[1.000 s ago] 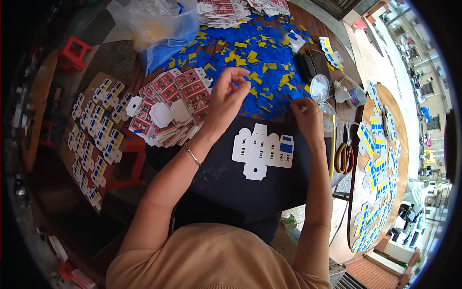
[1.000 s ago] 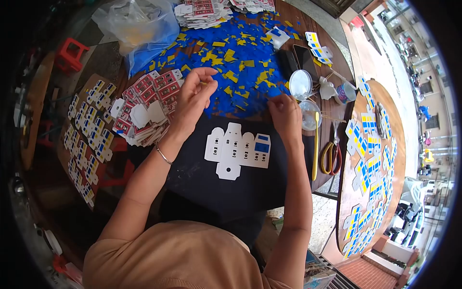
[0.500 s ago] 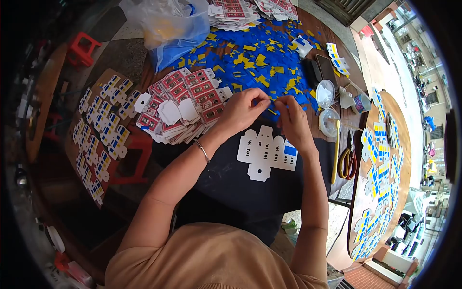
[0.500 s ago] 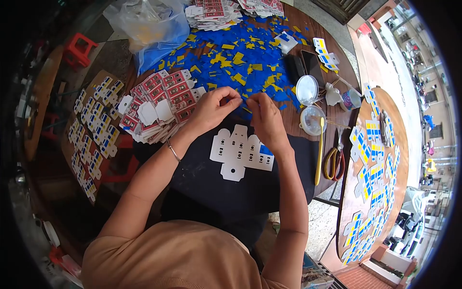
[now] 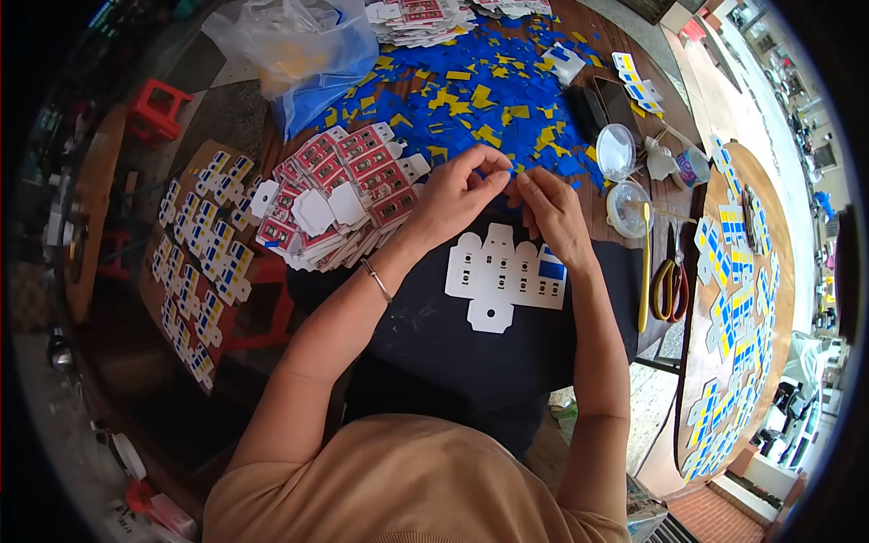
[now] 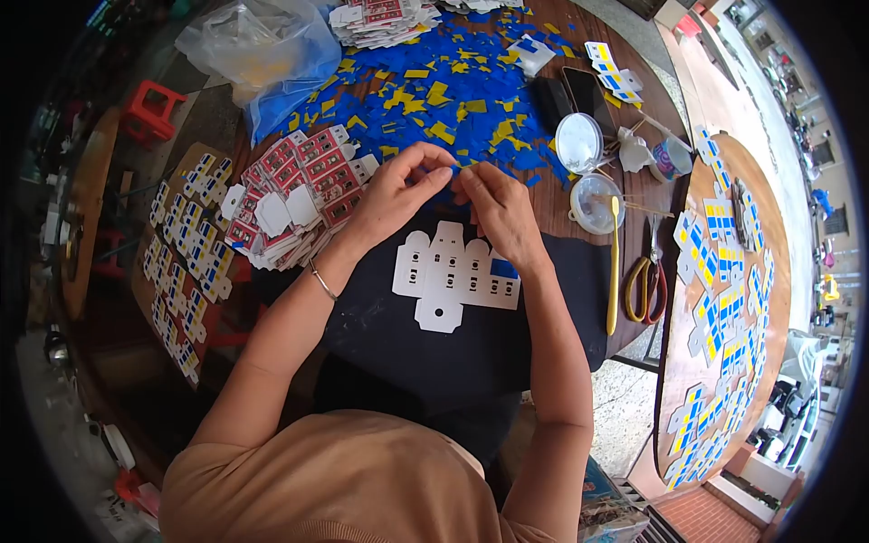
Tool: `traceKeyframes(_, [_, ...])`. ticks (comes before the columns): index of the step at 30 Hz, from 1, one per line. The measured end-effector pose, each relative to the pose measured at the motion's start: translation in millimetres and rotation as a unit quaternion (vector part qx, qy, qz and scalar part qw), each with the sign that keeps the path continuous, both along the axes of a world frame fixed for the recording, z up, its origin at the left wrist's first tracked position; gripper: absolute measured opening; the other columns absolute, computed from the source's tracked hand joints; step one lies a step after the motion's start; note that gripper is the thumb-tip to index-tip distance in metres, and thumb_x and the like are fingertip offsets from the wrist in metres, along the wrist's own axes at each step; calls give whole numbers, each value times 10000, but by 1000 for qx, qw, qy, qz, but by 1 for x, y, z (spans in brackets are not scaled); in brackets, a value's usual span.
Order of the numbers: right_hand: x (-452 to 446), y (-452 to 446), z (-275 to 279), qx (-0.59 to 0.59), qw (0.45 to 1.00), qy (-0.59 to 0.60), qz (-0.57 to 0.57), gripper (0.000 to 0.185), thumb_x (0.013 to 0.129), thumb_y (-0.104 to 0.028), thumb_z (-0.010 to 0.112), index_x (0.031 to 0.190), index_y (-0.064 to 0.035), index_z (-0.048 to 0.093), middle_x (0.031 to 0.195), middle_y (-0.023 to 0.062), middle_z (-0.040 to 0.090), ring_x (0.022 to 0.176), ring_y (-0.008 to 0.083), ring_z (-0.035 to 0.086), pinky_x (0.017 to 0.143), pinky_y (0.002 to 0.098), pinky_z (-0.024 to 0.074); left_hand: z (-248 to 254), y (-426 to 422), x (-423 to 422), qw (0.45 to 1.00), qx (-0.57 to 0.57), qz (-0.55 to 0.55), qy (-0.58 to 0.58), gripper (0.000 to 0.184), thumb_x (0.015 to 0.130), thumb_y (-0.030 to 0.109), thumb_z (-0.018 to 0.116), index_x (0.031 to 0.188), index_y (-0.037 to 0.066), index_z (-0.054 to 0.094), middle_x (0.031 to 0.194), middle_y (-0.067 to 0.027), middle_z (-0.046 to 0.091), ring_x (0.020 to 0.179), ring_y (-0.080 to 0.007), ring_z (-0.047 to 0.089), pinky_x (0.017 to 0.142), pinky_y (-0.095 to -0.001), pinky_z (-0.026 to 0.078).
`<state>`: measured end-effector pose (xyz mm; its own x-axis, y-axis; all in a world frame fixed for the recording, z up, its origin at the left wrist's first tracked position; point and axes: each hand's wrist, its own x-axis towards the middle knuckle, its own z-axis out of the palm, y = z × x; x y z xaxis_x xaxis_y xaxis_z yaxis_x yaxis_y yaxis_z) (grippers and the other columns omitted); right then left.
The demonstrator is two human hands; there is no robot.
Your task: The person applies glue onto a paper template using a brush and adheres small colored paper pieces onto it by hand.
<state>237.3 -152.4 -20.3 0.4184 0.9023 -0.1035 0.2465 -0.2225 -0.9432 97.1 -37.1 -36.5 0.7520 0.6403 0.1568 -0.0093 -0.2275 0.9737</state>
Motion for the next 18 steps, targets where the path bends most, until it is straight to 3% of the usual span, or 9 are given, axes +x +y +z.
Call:
traceKeyframes(4, [-4,0,0,-26,999,-28,-8,301,982,-287,573,943,-9,681,783,57,673,582,75,558,495,237,456,-7,4,0,1000,-19,-7,15,187,965,195,618,1009,14,635,853,-16,655,730,-67,564,661,-245,477])
traceKeyframes(7, [-7,2,-5,81,993,-72,-42,273,979,-266,599,954,-2,663,756,52,653,574,80,557,496,246,453,-4,1,-1,999,-46,5,27,220,971,212,610,1005,-5,627,841,-16,655,735,-61,559,649,-258,471])
traceKeyframes(10, [-7,2,-5,56,998,17,-36,267,984,-250,605,937,11,627,731,58,620,567,83,559,492,257,453,-4,2,-1,997,-41,-3,66,236,978,229,598,1012,-3,623,831,-33,659,729,-76,571,640,-274,466])
traceKeyframes(17, [-17,4,5,-10,997,8,-74,280,985,-253,606,894,12,617,708,78,596,558,134,566,527,305,463,-4,1,1,996,60,43,47,216,972,225,605,986,12,634,786,-69,669,687,-106,604,617,-272,464])
traceKeyframes(18, [-13,4,1,4,996,-56,-76,264,973,-242,618,898,11,635,721,84,606,571,141,575,545,316,472,-4,3,1,996,52,58,36,210,968,221,612,979,12,636,783,-67,672,686,-101,606,616,-267,465])
